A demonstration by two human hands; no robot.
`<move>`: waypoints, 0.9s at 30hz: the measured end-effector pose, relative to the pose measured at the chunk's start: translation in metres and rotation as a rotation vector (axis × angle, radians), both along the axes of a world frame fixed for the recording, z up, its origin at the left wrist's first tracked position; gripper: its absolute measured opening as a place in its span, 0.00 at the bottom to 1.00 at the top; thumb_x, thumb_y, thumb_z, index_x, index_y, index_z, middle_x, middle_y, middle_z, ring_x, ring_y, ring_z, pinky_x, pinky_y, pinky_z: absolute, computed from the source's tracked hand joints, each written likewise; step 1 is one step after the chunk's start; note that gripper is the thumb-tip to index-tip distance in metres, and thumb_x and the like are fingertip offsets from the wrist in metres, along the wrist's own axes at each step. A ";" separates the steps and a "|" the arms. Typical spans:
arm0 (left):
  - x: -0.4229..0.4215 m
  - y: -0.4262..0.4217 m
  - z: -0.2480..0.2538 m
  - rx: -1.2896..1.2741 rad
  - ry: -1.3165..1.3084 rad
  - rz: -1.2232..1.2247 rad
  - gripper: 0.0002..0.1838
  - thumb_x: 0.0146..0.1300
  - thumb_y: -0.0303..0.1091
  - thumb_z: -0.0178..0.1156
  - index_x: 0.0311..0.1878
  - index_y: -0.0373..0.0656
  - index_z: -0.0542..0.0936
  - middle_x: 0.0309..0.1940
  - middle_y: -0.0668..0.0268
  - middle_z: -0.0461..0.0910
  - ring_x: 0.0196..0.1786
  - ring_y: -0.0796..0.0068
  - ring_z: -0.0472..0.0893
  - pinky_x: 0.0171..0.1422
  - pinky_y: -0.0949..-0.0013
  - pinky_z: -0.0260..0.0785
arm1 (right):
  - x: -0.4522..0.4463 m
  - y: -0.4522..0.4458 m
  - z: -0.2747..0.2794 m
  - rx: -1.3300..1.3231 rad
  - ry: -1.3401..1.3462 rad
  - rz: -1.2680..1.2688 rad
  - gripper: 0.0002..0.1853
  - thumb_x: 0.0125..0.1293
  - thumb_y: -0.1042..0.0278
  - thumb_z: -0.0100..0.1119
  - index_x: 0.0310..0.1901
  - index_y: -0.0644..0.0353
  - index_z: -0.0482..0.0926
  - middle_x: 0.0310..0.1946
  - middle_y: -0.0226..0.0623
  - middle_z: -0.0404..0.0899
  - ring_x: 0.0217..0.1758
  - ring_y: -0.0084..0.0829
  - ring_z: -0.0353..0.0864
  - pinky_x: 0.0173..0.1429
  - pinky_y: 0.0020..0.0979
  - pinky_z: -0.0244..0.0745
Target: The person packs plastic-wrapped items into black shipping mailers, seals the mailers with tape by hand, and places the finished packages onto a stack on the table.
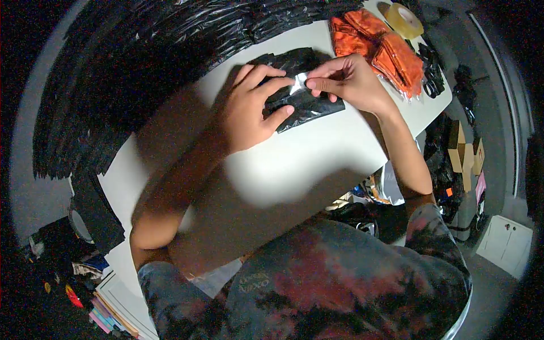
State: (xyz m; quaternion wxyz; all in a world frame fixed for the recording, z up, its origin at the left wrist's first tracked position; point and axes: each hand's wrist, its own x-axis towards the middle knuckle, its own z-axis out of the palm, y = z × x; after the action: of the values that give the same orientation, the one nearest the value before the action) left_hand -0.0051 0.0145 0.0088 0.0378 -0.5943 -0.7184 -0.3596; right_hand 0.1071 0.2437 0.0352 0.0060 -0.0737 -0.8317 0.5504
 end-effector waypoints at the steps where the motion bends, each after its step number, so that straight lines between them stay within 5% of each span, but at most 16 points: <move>1: 0.000 0.000 0.000 0.000 -0.006 -0.003 0.25 0.56 0.34 0.73 0.58 0.39 0.82 0.57 0.56 0.79 0.61 0.50 0.75 0.69 0.54 0.67 | 0.000 0.001 0.002 0.018 -0.029 0.004 0.08 0.67 0.67 0.73 0.42 0.63 0.91 0.30 0.33 0.89 0.24 0.18 0.78 0.30 0.22 0.74; 7: 0.001 0.002 -0.001 0.013 -0.066 0.026 0.34 0.56 0.34 0.73 0.67 0.39 0.74 0.59 0.53 0.78 0.62 0.48 0.74 0.70 0.53 0.66 | -0.002 0.001 -0.002 0.014 -0.024 0.003 0.09 0.66 0.67 0.74 0.41 0.63 0.91 0.29 0.33 0.89 0.25 0.18 0.78 0.30 0.23 0.74; 17: 0.004 0.000 0.003 0.013 -0.056 0.022 0.34 0.56 0.34 0.72 0.67 0.41 0.74 0.61 0.53 0.77 0.64 0.47 0.73 0.71 0.52 0.65 | -0.003 -0.002 -0.007 0.023 -0.030 -0.008 0.09 0.66 0.68 0.73 0.41 0.65 0.90 0.29 0.34 0.88 0.24 0.18 0.78 0.28 0.22 0.73; 23: 0.005 0.001 0.006 0.071 -0.005 -0.045 0.26 0.57 0.32 0.72 0.60 0.43 0.80 0.59 0.56 0.77 0.64 0.48 0.72 0.72 0.51 0.65 | -0.003 -0.004 -0.009 0.017 -0.071 -0.028 0.07 0.63 0.75 0.73 0.41 0.65 0.90 0.29 0.34 0.89 0.27 0.19 0.80 0.30 0.24 0.75; 27: 0.002 -0.001 0.002 0.027 0.060 -0.095 0.13 0.58 0.31 0.71 0.46 0.44 0.84 0.55 0.61 0.79 0.63 0.52 0.73 0.70 0.53 0.66 | -0.006 -0.002 -0.019 0.094 0.028 -0.024 0.11 0.58 0.74 0.74 0.43 0.67 0.89 0.31 0.37 0.89 0.30 0.21 0.82 0.37 0.25 0.78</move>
State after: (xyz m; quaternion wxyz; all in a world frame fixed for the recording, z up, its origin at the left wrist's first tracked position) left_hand -0.0033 0.0136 0.0110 0.0503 -0.6376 -0.6829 -0.3529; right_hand 0.1015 0.2419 0.0164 0.0277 -0.0758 -0.8555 0.5115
